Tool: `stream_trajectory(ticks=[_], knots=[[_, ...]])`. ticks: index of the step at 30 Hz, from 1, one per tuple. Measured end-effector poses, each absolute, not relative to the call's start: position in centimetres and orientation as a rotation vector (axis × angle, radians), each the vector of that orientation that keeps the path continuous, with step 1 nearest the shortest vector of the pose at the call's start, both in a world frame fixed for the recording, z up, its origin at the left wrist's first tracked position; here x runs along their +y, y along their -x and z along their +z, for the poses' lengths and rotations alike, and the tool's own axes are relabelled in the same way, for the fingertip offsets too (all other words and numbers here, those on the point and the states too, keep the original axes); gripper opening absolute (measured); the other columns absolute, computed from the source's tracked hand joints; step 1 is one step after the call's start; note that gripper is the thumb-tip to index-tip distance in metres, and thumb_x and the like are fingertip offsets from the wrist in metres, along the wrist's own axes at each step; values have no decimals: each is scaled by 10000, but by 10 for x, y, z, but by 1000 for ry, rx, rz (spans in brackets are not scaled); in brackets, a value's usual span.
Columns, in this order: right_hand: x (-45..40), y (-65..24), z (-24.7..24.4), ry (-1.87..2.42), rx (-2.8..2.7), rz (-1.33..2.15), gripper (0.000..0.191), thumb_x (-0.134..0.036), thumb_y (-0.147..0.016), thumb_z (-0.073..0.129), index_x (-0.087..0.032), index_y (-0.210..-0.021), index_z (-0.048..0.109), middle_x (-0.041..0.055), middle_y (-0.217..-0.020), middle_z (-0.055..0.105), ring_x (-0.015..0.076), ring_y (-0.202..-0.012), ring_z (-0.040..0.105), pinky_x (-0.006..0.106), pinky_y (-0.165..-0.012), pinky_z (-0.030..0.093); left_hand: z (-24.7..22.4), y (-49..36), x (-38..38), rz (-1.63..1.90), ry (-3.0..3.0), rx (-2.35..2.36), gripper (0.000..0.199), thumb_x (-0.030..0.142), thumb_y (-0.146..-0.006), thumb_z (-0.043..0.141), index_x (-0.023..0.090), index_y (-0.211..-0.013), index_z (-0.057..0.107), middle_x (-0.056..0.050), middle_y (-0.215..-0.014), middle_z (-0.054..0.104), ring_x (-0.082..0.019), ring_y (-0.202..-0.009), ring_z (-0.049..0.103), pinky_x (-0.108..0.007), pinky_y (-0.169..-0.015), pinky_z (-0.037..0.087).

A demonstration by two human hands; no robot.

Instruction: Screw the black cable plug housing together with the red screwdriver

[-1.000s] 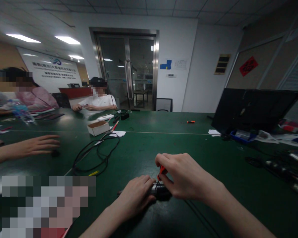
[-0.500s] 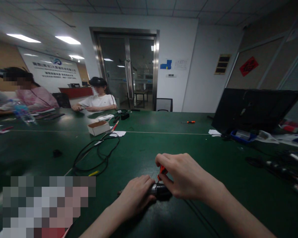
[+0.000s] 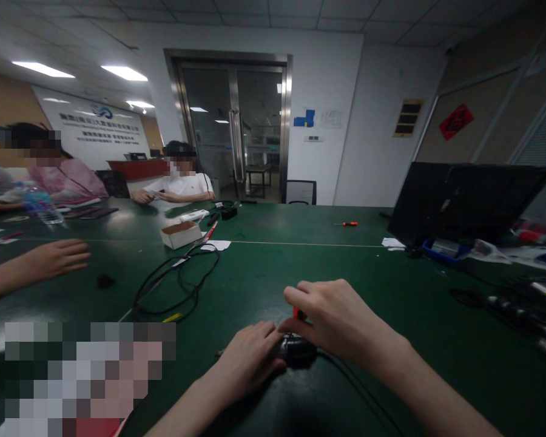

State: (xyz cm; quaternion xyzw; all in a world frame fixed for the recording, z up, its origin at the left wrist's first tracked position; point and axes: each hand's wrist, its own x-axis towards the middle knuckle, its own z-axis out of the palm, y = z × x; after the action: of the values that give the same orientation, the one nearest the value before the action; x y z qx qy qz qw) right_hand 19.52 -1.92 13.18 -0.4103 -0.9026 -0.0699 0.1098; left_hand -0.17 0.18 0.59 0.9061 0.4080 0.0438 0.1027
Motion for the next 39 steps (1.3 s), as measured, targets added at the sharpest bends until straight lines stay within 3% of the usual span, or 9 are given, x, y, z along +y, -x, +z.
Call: stream_trajectory(ticks=[3, 7, 15, 20, 24, 29, 33, 39], knots=[[-21, -196, 133, 1091, -2660, -85, 130, -272, -898, 606, -190, -971, 535, 32, -952, 639, 158, -726, 591, 280, -550, 290, 6, 2, 1, 152, -2707, 1172, 306, 251, -913, 628, 256, -1205, 537, -58, -1173, 602, -265, -1037, 589, -369, -883, 482], [-24, -197, 134, 1066, -2704, -5, 157, -171, -855, 577, -184, -1003, 525, 26, -946, 646, 149, -708, 584, 274, -540, 289, 7, 3, 1, 142, -2737, 1146, 331, 239, -918, 620, 286, -1237, 543, -60, -1187, 593, -267, -1039, 583, -366, -871, 481], [-18, -196, 130, 1153, -2672, -203, 178, -371, -940, 609, -206, -898, 557, 4, -796, 648, 147, -631, 569, 284, -530, 211, 3, 4, 2, 165, -2743, 1146, 254, 259, -927, 627, 262, -1179, 592, -65, -1156, 604, -270, -1032, 583, -383, -871, 483], [-23, -197, 134, 1047, -2685, -33, 134, -238, -876, 601, -187, -975, 528, 28, -958, 630, 146, -721, 569, 277, -540, 288, 6, 3, 1, 167, -2736, 1151, 270, 242, -916, 637, 271, -1179, 583, -64, -1160, 600, -262, -1024, 582, -357, -863, 484], [-24, -196, 136, 1087, -2714, -2, 190, -157, -847, 582, -175, -1024, 517, 32, -968, 633, 142, -699, 562, 277, -523, 283, 9, 2, 1, 137, -2735, 1143, 332, 222, -911, 623, 281, -1230, 553, -65, -1193, 589, -268, -1032, 580, -376, -869, 486], [-19, -194, 132, 1142, -2673, -129, 103, -243, -913, 607, -199, -982, 545, 14, -886, 650, 148, -679, 579, 279, -524, 227, 7, 4, 1, 143, -2730, 1155, 295, 246, -916, 619, 267, -1205, 563, -71, -1180, 591, -275, -1038, 578, -389, -874, 481], [-18, -195, 129, 1165, -2664, -205, 193, -381, -930, 622, -205, -878, 563, 4, -777, 646, 157, -638, 579, 291, -530, 206, 6, 5, 1, 151, -2717, 1149, 257, 269, -925, 618, 260, -1181, 588, -70, -1158, 602, -271, -1039, 582, -382, -887, 480], [-24, -198, 135, 1071, -2680, -3, 153, -220, -860, 601, -179, -989, 529, 30, -944, 642, 158, -722, 584, 282, -553, 306, 9, 2, 1, 117, -2733, 1157, 259, 261, -927, 609, 271, -1185, 580, -68, -1169, 599, -265, -1033, 585, -360, -873, 486]])
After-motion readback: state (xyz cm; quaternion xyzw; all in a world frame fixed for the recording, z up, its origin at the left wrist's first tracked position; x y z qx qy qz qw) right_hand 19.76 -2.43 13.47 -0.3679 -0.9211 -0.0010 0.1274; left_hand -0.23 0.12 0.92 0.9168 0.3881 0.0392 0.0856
